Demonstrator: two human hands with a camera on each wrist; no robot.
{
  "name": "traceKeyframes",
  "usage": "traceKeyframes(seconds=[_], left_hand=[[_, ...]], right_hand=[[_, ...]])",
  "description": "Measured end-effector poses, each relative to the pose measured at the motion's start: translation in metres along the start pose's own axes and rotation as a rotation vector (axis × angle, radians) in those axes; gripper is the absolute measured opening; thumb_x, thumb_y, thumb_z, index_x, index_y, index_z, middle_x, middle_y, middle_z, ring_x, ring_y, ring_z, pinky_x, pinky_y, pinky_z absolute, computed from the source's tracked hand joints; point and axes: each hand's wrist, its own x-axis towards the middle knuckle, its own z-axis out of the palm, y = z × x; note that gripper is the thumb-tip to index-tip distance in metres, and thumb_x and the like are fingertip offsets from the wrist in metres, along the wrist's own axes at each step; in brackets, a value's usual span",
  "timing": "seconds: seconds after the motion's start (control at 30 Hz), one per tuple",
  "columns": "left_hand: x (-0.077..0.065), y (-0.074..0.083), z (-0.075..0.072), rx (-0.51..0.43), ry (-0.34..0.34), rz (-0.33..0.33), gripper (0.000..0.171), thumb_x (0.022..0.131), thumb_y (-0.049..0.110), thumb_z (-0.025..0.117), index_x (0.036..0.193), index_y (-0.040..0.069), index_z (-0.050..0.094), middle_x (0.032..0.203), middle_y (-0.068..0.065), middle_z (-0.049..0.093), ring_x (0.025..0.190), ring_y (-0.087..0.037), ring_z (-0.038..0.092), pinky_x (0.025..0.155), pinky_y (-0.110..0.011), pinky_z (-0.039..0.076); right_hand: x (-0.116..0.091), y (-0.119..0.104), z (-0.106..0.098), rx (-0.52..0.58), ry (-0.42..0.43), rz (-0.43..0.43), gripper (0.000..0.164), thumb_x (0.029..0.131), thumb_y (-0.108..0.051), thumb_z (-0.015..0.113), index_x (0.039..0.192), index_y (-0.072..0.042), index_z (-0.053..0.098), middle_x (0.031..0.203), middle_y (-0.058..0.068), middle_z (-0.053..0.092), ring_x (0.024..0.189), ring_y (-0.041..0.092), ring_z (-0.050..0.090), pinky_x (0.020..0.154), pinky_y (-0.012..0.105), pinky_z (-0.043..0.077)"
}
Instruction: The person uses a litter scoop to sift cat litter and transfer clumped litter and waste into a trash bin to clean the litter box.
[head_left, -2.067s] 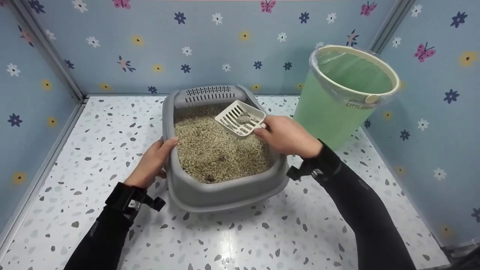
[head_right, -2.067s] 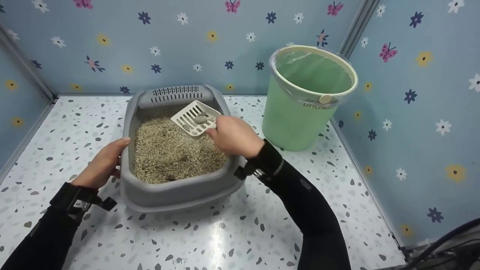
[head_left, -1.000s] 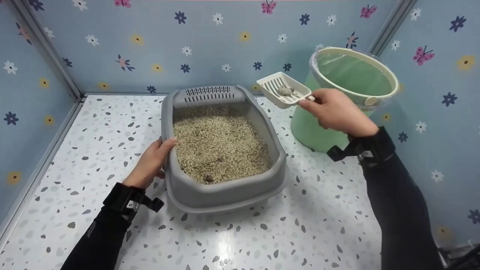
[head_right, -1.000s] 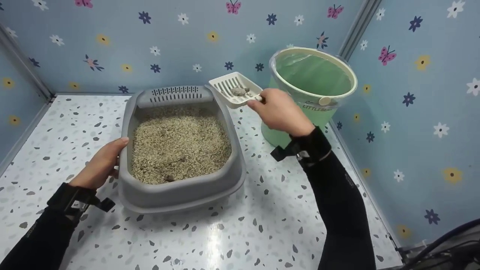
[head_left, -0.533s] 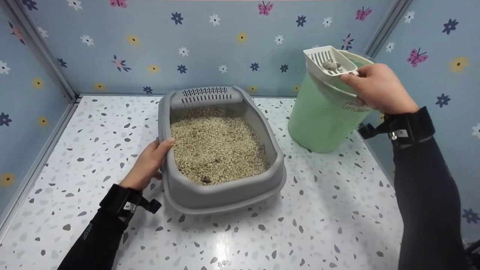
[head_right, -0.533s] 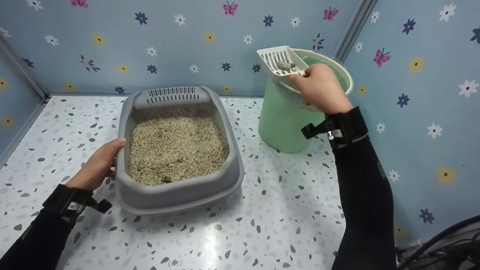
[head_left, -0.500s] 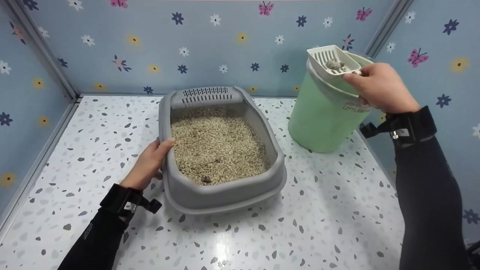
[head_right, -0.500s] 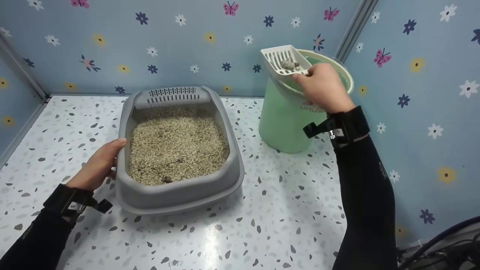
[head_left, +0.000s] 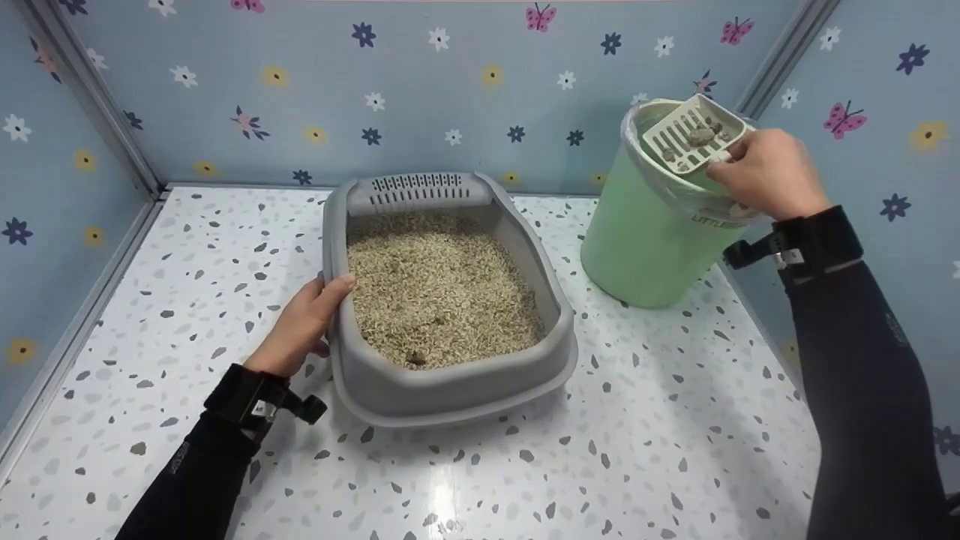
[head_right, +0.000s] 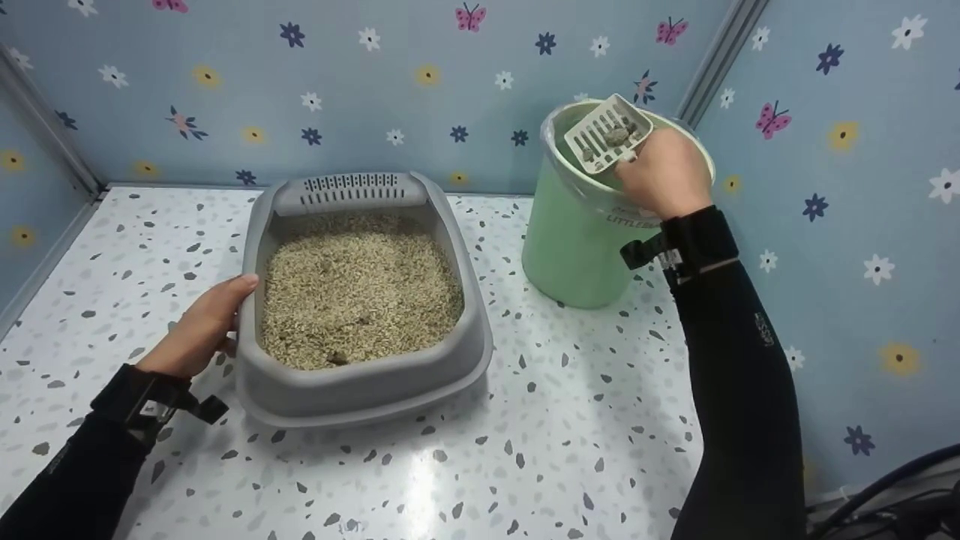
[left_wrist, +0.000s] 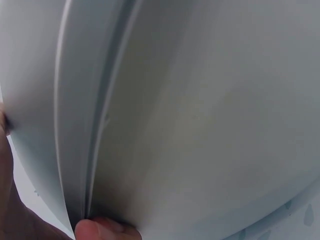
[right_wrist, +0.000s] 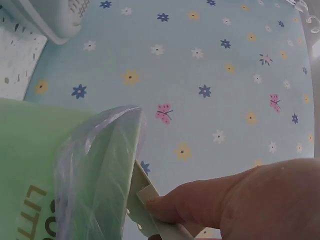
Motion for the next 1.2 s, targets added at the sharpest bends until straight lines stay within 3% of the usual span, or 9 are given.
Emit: traceKeyframes(seconds=[0.13,0.27,0.53,0.73,0.9,1.07,1.2], left_hand=[[-0.001,0.0,0.001,-0.013,0.007,-0.006,0.072,0.112,0.063,0.057,0.143,-0.001,0.047,0.092,-0.007,0.058,0.07,-0.019,0.065,0.044,-0.029,0.053],[-0.001,0.0,0.002,-0.012,0.005,-0.007,0.071,0.111,0.063,0.057,0.14,-0.001,0.047,0.091,-0.007,0.057,0.069,-0.019,0.065,0.045,-0.03,0.056],[-0.002,0.001,0.001,0.013,0.01,-0.011,0.072,0.111,0.066,0.056,0.141,0.001,0.048,0.093,-0.007,0.056,0.072,-0.019,0.064,0.046,-0.03,0.055],[-0.001,0.001,0.001,0.025,0.009,-0.009,0.073,0.11,0.068,0.055,0.14,0.001,0.048,0.093,-0.007,0.056,0.072,-0.02,0.065,0.046,-0.031,0.056],[-0.001,-0.001,0.002,0.008,0.009,-0.012,0.073,0.111,0.065,0.055,0.142,0.0,0.048,0.093,-0.008,0.056,0.072,-0.02,0.066,0.046,-0.032,0.057],[-0.002,-0.001,0.002,-0.003,0.011,-0.019,0.075,0.111,0.065,0.056,0.147,0.0,0.046,0.096,-0.01,0.061,0.074,-0.021,0.069,0.048,-0.033,0.059],[-0.001,0.001,0.002,0.004,0.009,-0.012,0.075,0.111,0.065,0.055,0.145,-0.002,0.046,0.095,-0.01,0.061,0.074,-0.022,0.069,0.048,-0.034,0.06]], right_hand=[[0.001,0.0,0.004,-0.103,0.06,-0.075,0.026,0.1,-0.019,0.073,0.101,0.007,0.077,0.081,0.01,0.073,0.066,0.019,0.057,0.049,0.026,0.045],[0.0,-0.001,0.007,-0.2,0.102,-0.125,0.018,0.097,-0.013,0.072,0.092,0.005,0.072,0.08,0.017,0.071,0.07,0.03,0.057,0.054,0.036,0.043],[0.001,0.001,0.014,-0.466,0.191,-0.239,0.022,0.093,0.001,0.066,0.113,0.008,0.065,0.104,0.037,0.069,0.075,0.052,0.064,0.055,0.067,0.054],[0.0,0.01,0.024,-0.632,0.287,-0.377,0.01,0.103,0.0,0.072,0.111,0.005,0.067,0.098,0.035,0.064,0.066,0.048,0.06,0.047,0.067,0.053],[-0.001,0.013,0.026,-0.65,0.306,-0.395,0.015,0.106,-0.006,0.073,0.109,0.006,0.065,0.096,0.035,0.063,0.066,0.048,0.062,0.048,0.067,0.054],[-0.004,0.011,0.02,-0.583,0.29,-0.331,0.017,0.094,0.004,0.068,0.108,0.012,0.061,0.1,0.036,0.064,0.068,0.051,0.061,0.051,0.07,0.052],[-0.008,0.005,0.013,-0.506,0.305,-0.284,0.017,0.095,-0.003,0.062,0.103,0.012,0.059,0.097,0.032,0.063,0.065,0.045,0.055,0.049,0.064,0.048]])
